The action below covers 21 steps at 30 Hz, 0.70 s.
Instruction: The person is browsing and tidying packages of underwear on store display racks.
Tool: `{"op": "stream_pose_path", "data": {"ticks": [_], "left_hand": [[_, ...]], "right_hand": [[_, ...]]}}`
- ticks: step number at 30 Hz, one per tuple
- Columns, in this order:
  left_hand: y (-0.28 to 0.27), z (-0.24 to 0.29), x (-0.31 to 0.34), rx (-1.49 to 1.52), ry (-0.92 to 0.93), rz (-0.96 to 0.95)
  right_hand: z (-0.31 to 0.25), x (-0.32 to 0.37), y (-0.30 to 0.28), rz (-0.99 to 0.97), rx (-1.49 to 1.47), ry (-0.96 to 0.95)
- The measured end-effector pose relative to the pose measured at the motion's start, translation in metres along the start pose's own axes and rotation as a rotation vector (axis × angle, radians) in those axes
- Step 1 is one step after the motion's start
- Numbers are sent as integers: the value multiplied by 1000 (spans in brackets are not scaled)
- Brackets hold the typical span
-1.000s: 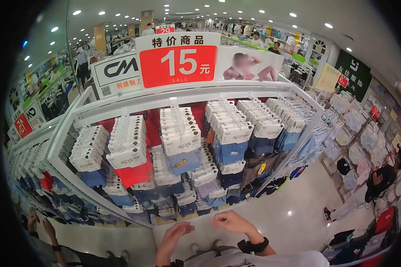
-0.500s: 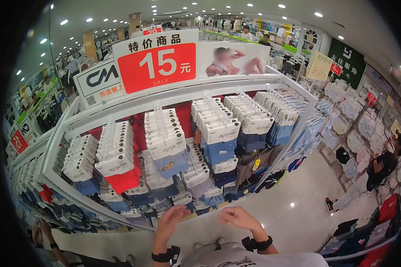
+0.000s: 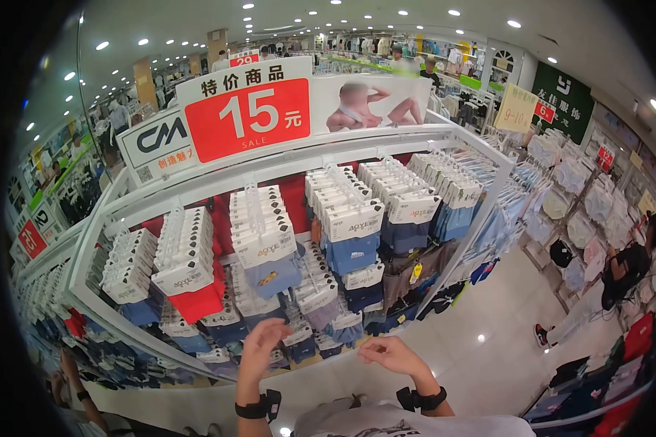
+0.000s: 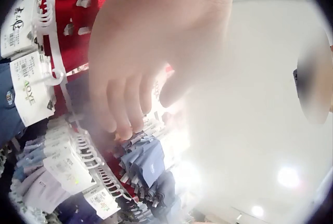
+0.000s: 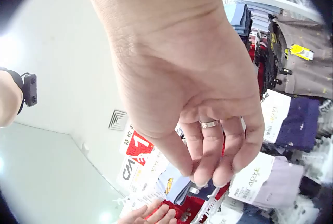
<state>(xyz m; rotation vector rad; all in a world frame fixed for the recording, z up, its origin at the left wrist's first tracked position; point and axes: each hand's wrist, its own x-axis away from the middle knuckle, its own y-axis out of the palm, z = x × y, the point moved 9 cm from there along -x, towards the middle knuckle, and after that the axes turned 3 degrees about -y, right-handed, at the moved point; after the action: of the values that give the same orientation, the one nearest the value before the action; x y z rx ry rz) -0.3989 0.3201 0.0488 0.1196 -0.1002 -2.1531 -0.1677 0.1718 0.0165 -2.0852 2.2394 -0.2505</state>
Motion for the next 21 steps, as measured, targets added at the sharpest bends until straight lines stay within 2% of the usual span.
{"op": "stream_pose_path", "data": {"ticks": [4,6,8,11,14,15,18,21], "left_hand": [[-21,32,-14,-123,145,150],[-24,66,-20,-154,297,286],[-18,122,-19,-381,472,424],[-11,145,-26,-642,660,544],[-6,142,-32,-754,720,646],[-11,136,-38,-763,679,661],[-32,113,-58,-572,651,716],[-35,92,-73,-465,478,671]], "right_hand": [[6,2,2,-2,6,-9],[19,0,1,-34,35,-28],[24,3,7,-59,59,33],[15,0,10,-45,46,4],[3,8,10,-25,47,7],[-1,8,8,-11,58,7],[9,12,4,-6,50,37],[14,17,1,8,53,37]]}}
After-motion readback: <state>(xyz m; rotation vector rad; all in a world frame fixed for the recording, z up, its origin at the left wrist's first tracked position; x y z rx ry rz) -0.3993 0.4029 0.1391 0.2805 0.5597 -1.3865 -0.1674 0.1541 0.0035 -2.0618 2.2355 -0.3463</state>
